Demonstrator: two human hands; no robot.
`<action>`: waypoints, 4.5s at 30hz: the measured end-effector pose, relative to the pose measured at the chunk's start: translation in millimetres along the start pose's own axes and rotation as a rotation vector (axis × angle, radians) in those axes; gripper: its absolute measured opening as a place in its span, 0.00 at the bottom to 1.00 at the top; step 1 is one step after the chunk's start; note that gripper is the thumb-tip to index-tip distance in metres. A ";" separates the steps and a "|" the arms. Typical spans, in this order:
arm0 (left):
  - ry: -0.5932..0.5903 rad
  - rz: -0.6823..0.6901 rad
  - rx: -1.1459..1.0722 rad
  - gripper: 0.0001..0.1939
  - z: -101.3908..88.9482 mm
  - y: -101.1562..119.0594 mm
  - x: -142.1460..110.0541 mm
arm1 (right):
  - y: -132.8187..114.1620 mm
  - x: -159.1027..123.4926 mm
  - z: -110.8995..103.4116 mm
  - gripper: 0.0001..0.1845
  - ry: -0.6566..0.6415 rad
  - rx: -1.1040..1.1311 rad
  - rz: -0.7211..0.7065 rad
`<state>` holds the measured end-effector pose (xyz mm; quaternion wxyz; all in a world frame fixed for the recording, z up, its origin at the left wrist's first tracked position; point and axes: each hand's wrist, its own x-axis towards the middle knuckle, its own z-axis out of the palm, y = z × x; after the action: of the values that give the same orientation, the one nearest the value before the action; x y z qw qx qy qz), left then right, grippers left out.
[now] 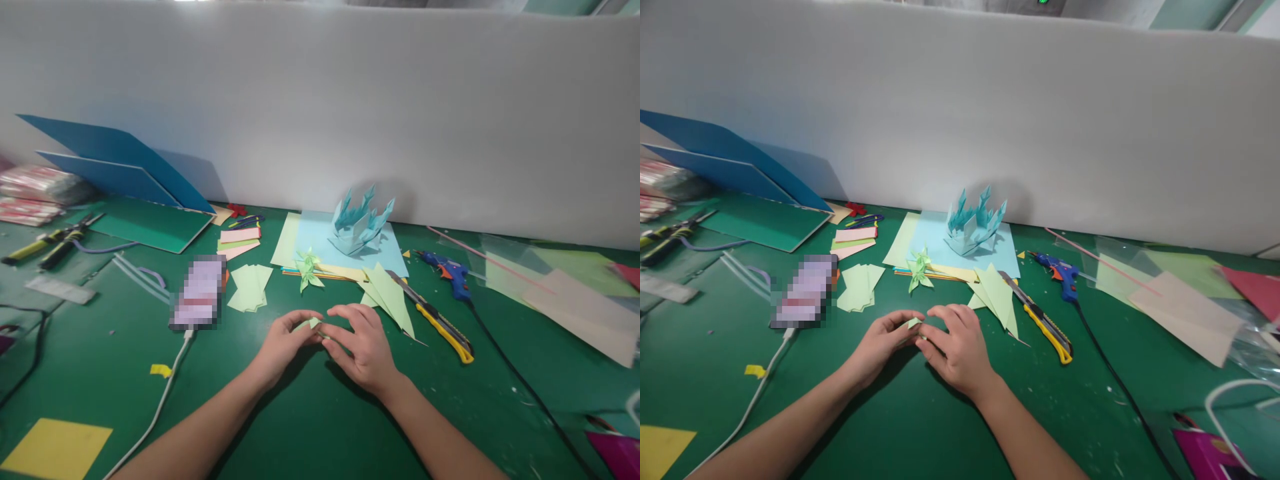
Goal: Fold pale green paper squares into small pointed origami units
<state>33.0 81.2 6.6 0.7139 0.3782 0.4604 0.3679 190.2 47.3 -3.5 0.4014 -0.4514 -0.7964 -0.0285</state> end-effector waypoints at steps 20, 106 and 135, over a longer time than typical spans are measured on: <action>0.107 0.122 0.250 0.07 2.5 -3.2 -1.9 | -1.2 0.3 12.4 0.03 -0.019 0.323 0.216; 0.088 0.255 0.239 0.11 9.0 -5.0 -6.8 | -8.4 1.3 17.1 0.02 0.030 0.709 0.608; 0.077 0.218 0.419 0.10 3.8 1.9 -4.9 | 0.6 0.4 13.4 0.06 -0.041 0.579 0.413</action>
<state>34.7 77.0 11.2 0.5578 0.5511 0.5100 0.3537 182.4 53.4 -12.5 0.4940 -0.4710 -0.6711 0.2893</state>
